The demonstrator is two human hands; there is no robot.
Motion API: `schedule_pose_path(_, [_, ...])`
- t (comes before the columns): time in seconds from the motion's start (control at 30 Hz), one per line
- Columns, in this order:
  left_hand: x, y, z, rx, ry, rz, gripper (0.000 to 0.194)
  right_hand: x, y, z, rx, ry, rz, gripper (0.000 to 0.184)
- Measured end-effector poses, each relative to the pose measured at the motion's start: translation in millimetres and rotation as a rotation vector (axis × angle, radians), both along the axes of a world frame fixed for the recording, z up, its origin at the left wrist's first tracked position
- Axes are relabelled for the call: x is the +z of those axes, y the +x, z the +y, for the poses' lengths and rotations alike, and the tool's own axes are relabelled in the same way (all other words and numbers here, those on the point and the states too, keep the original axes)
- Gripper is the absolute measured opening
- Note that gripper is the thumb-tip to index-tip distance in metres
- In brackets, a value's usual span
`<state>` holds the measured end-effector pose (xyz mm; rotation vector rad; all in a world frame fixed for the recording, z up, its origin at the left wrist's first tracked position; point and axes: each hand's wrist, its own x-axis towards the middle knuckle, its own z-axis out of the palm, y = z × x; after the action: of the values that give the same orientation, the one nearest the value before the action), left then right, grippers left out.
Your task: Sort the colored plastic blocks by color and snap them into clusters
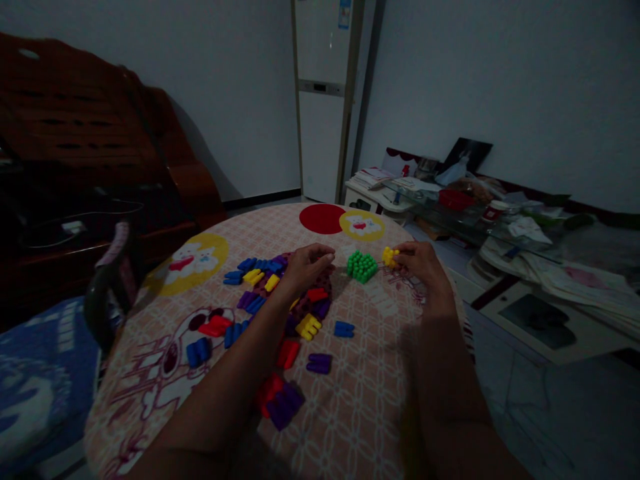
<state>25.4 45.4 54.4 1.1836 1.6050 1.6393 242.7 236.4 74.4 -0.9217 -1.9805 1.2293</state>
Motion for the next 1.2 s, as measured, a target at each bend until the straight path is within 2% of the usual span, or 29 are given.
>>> schedule_pose_path(0.07, [-0.8,-3,0,0.006,0.004,0.012,0.045,-11.7,16,18,-0.108,0.016,-0.092,0.018])
schedule_pose_path(0.17, [-1.9,-5,0,0.006,0.007,0.033,0.04,-32.3,27,33,-0.188,0.031,-0.182,0.021])
schedule_pose_path(0.27, [-3.2,-5,0,0.005,0.001,0.05,0.037,-48.3,26,39,-0.215,0.103,-0.237,0.028])
schedule_pose_path(0.37, [-4.2,-4,0,0.001,-0.004,0.042,0.039,-57.2,22,43,-0.252,0.203,-0.293,0.035])
schedule_pose_path(0.47, [-3.7,-5,0,0.004,0.002,0.05,0.042,-61.2,20,47,-0.339,0.194,-0.279,0.036])
schedule_pose_path(0.57, [-1.6,-7,-2,0.01,0.003,0.043,0.042,-61.8,20,48,-0.401,0.074,-0.233,0.026])
schedule_pose_path(0.67, [1.2,-12,-4,0.044,0.012,-0.006,0.041,-61.1,20,46,-0.379,-0.021,-0.204,0.009])
schedule_pose_path(0.7, [2.1,-14,-4,0.061,0.017,-0.021,0.041,-61.1,20,46,-0.363,-0.039,-0.2,0.009])
schedule_pose_path(0.83, [7.4,-23,-8,0.114,0.03,-0.039,0.045,-63.4,16,44,-0.393,-0.112,-0.17,0.022])
schedule_pose_path(0.97, [16.1,-33,-19,0.181,0.06,-0.025,0.044,-65.4,11,44,-0.427,-0.103,-0.141,0.024])
schedule_pose_path(1.2, [22.1,-68,-40,0.41,0.133,0.001,0.037,-65.1,9,40,-0.454,-0.056,-0.119,0.027])
